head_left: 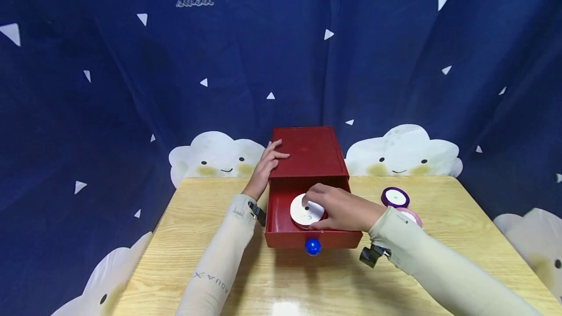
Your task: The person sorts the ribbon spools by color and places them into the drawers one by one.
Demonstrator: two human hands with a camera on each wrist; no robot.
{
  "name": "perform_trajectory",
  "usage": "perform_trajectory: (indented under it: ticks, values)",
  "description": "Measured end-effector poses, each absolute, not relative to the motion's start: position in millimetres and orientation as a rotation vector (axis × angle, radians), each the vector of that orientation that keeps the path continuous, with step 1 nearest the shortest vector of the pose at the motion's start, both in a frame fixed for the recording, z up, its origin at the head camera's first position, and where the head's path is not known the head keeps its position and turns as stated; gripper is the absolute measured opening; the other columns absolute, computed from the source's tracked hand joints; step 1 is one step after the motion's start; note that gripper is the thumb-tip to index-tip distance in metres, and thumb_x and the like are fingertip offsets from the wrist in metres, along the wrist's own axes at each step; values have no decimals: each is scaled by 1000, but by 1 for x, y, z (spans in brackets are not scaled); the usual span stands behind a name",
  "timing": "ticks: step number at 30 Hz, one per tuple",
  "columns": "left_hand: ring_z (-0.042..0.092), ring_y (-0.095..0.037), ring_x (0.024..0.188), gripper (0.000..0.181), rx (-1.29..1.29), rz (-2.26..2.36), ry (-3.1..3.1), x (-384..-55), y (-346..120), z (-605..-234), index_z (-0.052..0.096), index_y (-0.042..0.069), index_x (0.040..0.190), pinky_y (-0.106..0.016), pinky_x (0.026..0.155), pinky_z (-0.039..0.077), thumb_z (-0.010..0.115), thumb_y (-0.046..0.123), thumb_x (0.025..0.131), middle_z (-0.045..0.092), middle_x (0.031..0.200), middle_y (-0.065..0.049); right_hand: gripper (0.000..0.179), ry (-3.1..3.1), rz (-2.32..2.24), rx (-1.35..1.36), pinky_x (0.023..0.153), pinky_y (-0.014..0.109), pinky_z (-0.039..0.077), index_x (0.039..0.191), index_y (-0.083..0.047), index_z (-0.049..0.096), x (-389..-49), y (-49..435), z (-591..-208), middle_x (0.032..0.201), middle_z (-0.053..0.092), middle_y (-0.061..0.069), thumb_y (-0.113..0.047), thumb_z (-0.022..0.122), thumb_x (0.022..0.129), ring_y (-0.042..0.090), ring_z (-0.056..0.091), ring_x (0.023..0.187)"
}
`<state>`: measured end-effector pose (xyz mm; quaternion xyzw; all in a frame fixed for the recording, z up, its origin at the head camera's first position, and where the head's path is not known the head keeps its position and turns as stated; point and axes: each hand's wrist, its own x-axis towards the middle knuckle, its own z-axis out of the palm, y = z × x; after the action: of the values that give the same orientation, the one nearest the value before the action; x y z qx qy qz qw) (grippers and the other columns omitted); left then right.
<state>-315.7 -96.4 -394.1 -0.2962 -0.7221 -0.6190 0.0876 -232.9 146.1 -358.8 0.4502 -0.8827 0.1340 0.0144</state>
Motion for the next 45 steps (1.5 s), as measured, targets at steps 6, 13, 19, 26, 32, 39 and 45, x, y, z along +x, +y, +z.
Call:
perform_trajectory:
  ticks: [6, 13, 19, 26, 32, 39, 45]
  values:
    - [-2, -25, 147, 36, -875, -1843, -2152, -312, -98, -398, 59, -11, 120, -50, 116, 0, 35, -1, 95, 24, 155, -21, 50, -2756, 347, 1433, 89, 35, 51, 117, -16, 60, -231, 143, -361, 114, 57, 4, -32, 82, 76, 16, 55, 102]
    - [-1, -25, 148, 36, -874, -1816, -2149, -315, -97, -396, 60, -10, 120, -48, 117, 1, 36, 0, 95, 26, 155, -19, 50, -2727, 344, 1420, 87, 34, 52, 116, -14, 61, -233, 147, -357, 115, 57, 4, -32, 82, 75, 17, 55, 102]
    - [-2, -28, 147, 36, -891, -1802, -2148, -317, -96, -395, 59, -12, 119, -47, 117, -1, 35, -1, 94, 25, 154, -23, 37, -2658, 402, 1391, 85, 32, 52, 113, -13, 64, -231, 154, -351, 113, 58, 2, -29, 76, 82, 13, 56, 98]
    - [-1, -29, 147, 36, -891, -1814, -2121, -318, -97, -397, 60, -12, 118, -48, 117, 0, 36, -1, 94, 25, 154, -23, 34, -2499, 432, 1265, 87, 34, 53, 111, -13, 67, -215, 161, -336, 113, 61, 0, -30, 75, 83, 14, 59, 103]
    - [0, -25, 148, 36, -879, -1821, -2132, -320, -94, -395, 60, -11, 118, -47, 117, 1, 36, 1, 95, 26, 155, -20, 33, -2371, 546, 1169, 82, 33, 54, 113, -14, 66, -186, 168, -320, 110, 63, -3, -27, 73, 84, 11, 61, 98]
    - [-1, -26, 148, 36, -881, -1790, -2146, -320, -96, -392, 60, -11, 118, -47, 117, 0, 35, -2, 95, 26, 155, -21, 21, -2235, 681, 1229, 70, 20, 52, 107, -16, 67, -153, 166, -316, 92, 65, -10, -30, 64, 91, 2, 59, 79]
    - [0, -27, 148, 36, -876, -1808, -2132, -319, -96, -394, 60, -11, 118, -48, 117, 0, 35, 0, 94, 26, 154, -21, 24, -2237, 682, 1269, 65, 13, 48, 105, -23, 66, -139, 161, -330, 87, 64, -18, -22, 74, 83, -5, 57, 73]
